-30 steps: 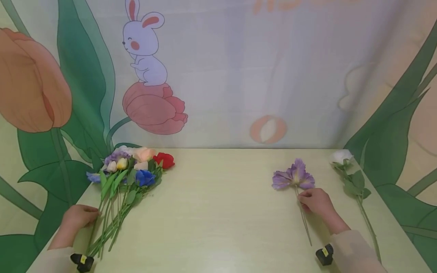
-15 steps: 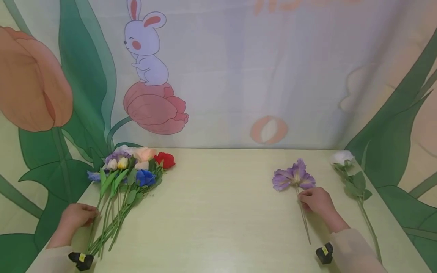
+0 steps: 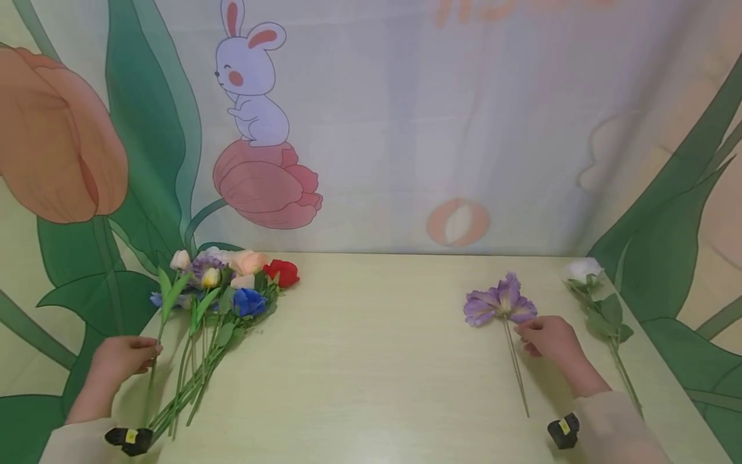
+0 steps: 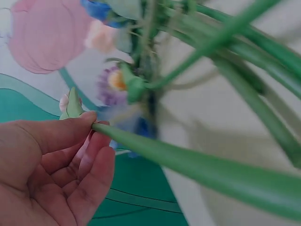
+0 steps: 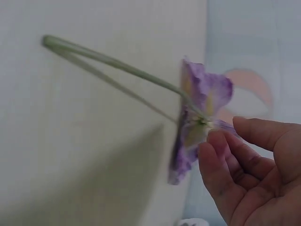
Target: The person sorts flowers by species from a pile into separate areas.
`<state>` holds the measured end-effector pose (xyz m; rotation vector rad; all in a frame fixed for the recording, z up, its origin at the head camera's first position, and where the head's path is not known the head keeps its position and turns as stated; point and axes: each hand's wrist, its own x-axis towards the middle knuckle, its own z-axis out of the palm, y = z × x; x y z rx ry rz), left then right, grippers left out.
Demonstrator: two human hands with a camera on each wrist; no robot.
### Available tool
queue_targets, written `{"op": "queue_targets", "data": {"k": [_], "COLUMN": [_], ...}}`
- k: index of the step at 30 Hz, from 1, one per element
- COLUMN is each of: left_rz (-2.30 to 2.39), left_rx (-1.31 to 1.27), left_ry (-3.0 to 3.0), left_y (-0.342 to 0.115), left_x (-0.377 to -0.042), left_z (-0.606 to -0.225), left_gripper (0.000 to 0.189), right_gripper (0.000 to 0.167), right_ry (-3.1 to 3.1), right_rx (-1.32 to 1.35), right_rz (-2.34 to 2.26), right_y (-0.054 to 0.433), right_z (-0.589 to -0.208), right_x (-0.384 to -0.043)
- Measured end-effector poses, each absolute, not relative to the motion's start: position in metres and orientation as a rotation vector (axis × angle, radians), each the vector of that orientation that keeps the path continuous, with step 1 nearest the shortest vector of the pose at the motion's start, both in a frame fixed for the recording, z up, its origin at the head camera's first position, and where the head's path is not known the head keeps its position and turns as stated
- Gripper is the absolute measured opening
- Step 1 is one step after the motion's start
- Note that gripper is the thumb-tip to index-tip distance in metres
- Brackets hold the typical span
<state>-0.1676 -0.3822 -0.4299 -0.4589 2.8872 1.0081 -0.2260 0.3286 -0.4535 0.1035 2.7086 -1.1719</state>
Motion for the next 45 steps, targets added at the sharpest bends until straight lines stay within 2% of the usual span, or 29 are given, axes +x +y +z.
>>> {"op": "queue_targets", "data": {"k": [7,11,16,25,33,45], "left_rz": [1.099,1.184,1.398,1.678,1.841,1.945], "left_rx": [-0.418,-0.364,-0.323,-0.257,-0.135,0.015], "left_ry": [2.975,3.035,2.974,2.824,2.682,2.571], "left_y": [-0.355,-0.32,-0.274,-0.203,-0.142,-0.087], "left_x": [-0.17,-0.181,-0.199,-0.225,-0.232,-0.235], "left_z": [-0.406,-0.398,-0.396,-0.401,-0.404,-0.409], "left_gripper": [0.041,0.038,0.037,0.03,0.026,0.023], "right_gripper": [0.045,0.048,0.044,0.037,0.032,0.029], "right_ry": [2.806,2.843,2.88,2.747,2.632,2.518], "right_rx": [0.027,0.004,-0.077,-0.167,-0.263,-0.263], "right_rz": [-1.151,-1.199,-1.318,-1.635,-1.765,-1.873], "right_y": [0.315,0.288,0.247,0.184,0.137,0.092], "right_z": [-0.427,-0.412,-0.401,-0.402,-0.407,-0.412], "right_x": [-0.225,-0.225,-0.228,-0.238,-0.245,-0.249]}}
